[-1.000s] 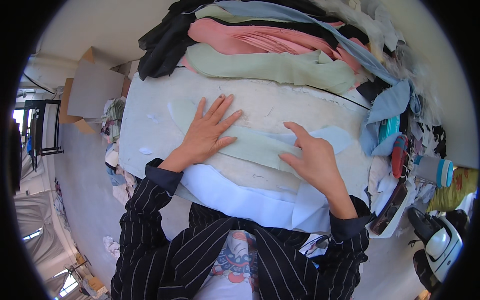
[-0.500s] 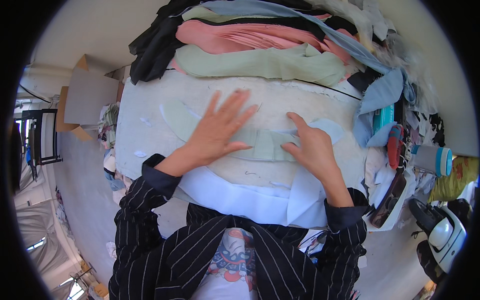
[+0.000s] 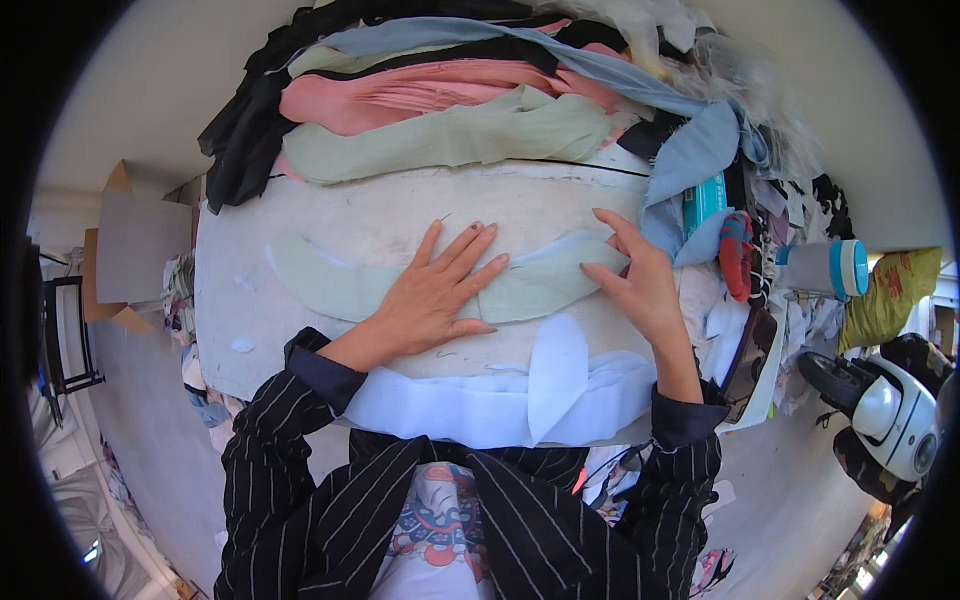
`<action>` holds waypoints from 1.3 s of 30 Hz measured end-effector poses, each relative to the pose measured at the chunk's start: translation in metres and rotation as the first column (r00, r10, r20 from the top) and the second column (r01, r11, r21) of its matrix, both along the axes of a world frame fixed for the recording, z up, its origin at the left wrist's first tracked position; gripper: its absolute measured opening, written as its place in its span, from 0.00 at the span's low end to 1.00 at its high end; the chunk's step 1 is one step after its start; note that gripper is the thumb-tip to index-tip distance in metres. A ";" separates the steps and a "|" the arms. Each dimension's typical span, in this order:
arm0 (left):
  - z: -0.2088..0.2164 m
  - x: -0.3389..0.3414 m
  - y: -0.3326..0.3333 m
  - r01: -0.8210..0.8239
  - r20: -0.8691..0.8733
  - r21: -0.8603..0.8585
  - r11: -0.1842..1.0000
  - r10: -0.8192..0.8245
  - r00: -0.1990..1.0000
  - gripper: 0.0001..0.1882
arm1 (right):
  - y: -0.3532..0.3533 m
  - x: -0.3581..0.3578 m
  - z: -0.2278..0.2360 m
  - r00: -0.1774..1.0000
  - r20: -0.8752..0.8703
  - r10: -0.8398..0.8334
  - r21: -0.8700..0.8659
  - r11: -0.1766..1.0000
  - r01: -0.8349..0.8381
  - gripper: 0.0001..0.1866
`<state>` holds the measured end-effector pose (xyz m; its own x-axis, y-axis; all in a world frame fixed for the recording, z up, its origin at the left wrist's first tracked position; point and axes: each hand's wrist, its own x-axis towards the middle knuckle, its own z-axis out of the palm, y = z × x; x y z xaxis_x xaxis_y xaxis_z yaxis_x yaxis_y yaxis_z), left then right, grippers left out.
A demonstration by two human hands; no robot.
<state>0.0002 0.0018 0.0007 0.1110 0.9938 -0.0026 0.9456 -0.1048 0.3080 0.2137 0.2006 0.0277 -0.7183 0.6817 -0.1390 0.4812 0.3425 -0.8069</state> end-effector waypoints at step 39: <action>0.032 -0.035 -0.046 -0.249 0.439 0.104 0.963 0.181 0.880 0.27 | -0.111 -0.001 0.073 0.964 -0.108 0.241 0.209 0.954 -0.215 0.07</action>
<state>-0.0348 -0.0443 0.0327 -0.1491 0.9774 0.1497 0.7338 0.0079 0.6793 0.2130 0.0900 0.1002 -0.8607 0.5020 0.0850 0.2666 0.5865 -0.7648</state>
